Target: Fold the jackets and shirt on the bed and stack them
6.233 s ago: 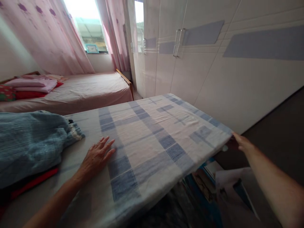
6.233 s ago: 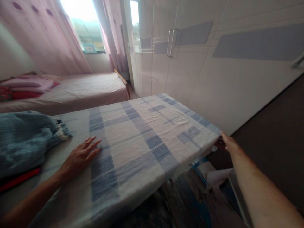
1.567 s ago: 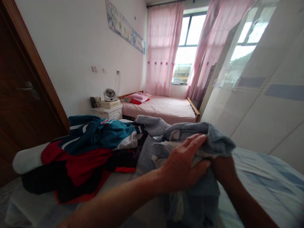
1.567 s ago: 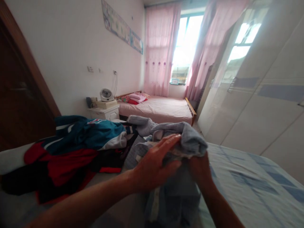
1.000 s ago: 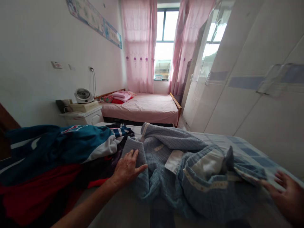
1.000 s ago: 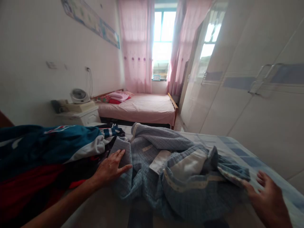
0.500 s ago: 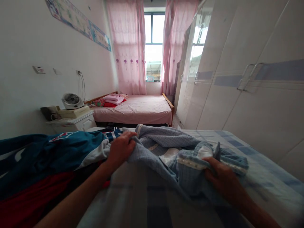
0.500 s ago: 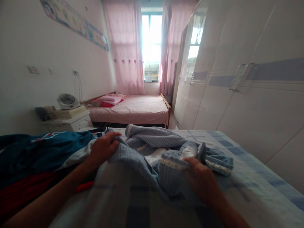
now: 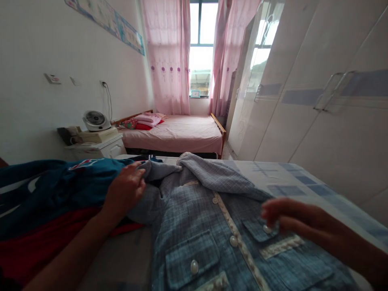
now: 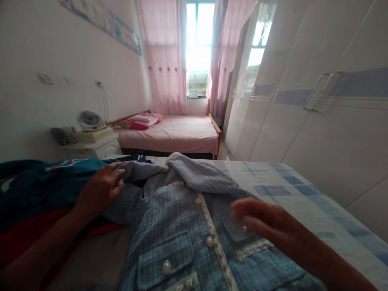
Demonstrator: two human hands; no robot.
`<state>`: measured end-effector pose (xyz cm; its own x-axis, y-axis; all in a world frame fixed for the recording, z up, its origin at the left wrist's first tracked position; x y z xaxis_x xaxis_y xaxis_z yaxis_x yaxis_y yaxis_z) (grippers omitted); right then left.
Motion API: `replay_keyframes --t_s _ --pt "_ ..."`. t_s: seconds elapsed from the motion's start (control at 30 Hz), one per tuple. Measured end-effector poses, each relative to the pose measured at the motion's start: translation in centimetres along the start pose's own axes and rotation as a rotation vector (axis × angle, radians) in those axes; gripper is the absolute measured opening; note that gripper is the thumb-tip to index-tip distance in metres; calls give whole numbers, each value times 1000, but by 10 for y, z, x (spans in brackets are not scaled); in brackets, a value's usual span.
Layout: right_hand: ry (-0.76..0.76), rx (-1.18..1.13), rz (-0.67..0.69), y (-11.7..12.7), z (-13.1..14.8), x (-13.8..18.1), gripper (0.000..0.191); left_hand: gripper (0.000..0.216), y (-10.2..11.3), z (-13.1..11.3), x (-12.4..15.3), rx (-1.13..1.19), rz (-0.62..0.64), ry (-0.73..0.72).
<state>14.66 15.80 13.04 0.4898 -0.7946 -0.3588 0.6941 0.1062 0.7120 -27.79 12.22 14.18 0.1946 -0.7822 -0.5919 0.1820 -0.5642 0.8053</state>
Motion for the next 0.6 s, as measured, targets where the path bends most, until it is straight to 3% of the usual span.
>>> replay_keyframes --t_s 0.03,0.17,0.27,0.33,0.47,0.6 --pt "35 18 112 -12 -1 -20 39 34 -4 -14 1 51 34 -52" --pt "282 427 146 -60 -1 -90 52 40 -22 -53 -2 41 112 -117" --pt "358 585 202 -107 -11 -118 66 64 -40 -48 -8 -71 133 1" --pt "284 481 141 -121 -23 -132 61 67 -56 -37 -10 -109 217 76" --pt "16 161 -55 -105 -54 -160 19 28 -76 -21 -10 -98 393 63" --pt "-146 31 -276 -36 -81 -181 33 26 -56 -14 -39 -60 296 65"
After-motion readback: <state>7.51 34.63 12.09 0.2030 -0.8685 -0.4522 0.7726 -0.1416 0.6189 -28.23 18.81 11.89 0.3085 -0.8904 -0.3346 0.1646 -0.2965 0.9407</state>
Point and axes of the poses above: each hand's wrist, its own x-axis away from the middle knuckle, its own y-axis out of the back of the hand, z = x × y, the point moved 6 cm from there along -x, towards the middle knuckle, and after that the axes turned 12 degrees about y, right-handed, at the moved point
